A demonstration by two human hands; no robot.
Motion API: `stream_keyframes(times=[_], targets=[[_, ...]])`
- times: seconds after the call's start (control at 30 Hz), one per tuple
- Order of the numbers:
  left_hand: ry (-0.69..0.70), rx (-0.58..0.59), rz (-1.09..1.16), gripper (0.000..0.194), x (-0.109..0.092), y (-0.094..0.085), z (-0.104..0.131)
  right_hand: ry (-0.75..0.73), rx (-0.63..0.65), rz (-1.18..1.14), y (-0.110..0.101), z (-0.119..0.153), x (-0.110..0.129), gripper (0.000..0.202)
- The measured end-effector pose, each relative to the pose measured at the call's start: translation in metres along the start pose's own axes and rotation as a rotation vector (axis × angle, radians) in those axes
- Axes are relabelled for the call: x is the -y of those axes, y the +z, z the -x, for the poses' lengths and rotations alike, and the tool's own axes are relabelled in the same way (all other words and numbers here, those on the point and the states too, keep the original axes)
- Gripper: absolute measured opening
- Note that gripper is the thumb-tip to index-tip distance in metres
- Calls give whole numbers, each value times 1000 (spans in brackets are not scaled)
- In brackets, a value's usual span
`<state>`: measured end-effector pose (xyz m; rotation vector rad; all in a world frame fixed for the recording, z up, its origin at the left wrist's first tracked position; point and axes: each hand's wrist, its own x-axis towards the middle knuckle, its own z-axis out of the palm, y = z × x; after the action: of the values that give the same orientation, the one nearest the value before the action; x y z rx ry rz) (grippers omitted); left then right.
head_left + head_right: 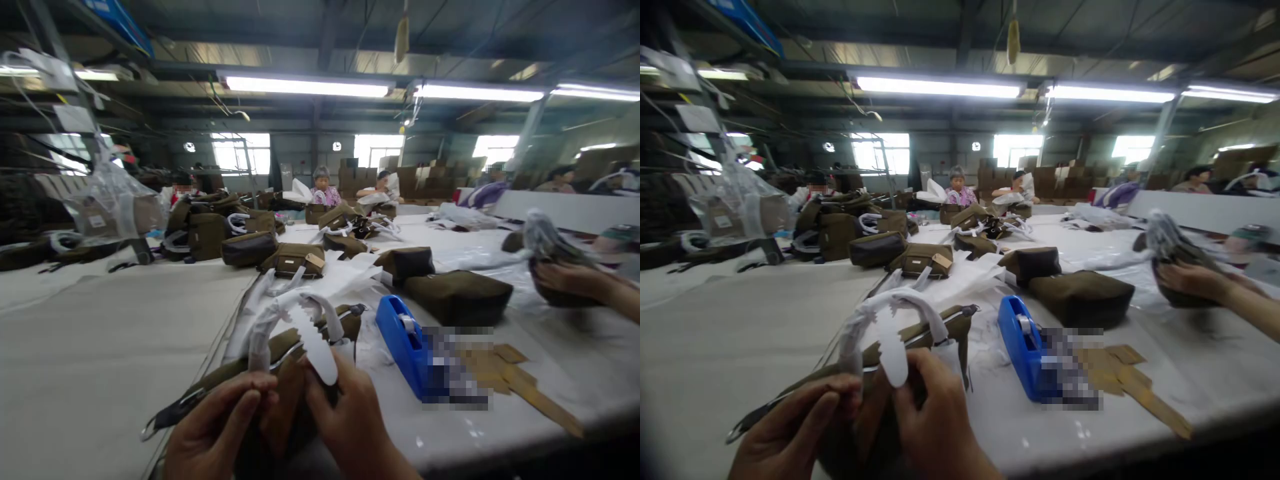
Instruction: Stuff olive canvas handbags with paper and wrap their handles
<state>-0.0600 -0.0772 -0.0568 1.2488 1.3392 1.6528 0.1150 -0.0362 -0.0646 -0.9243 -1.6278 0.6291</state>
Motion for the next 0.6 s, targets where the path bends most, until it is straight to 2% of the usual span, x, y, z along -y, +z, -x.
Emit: stream_keyframes(times=[0.13, 0.23, 0.33, 0.47, 0.6], targets=[[285, 16, -221, 9, -18, 0, 0, 156, 63, -269, -5, -6, 6, 13], [445, 87, -332, 12, -23, 1, -1, 269, 110, -459, -5, -7, 9, 15], [515, 164, -342, 20, -25, 5, 3, 384, 117, -608, -2, -6, 12, 25], [570, 295, -302, 21, -22, 13, 12, 473, 145, -714, 4, -4, 16, 33], [684, 307, -459, 26, -16, 11, 11, 468, 167, -689, 9, -3, 14, 36]])
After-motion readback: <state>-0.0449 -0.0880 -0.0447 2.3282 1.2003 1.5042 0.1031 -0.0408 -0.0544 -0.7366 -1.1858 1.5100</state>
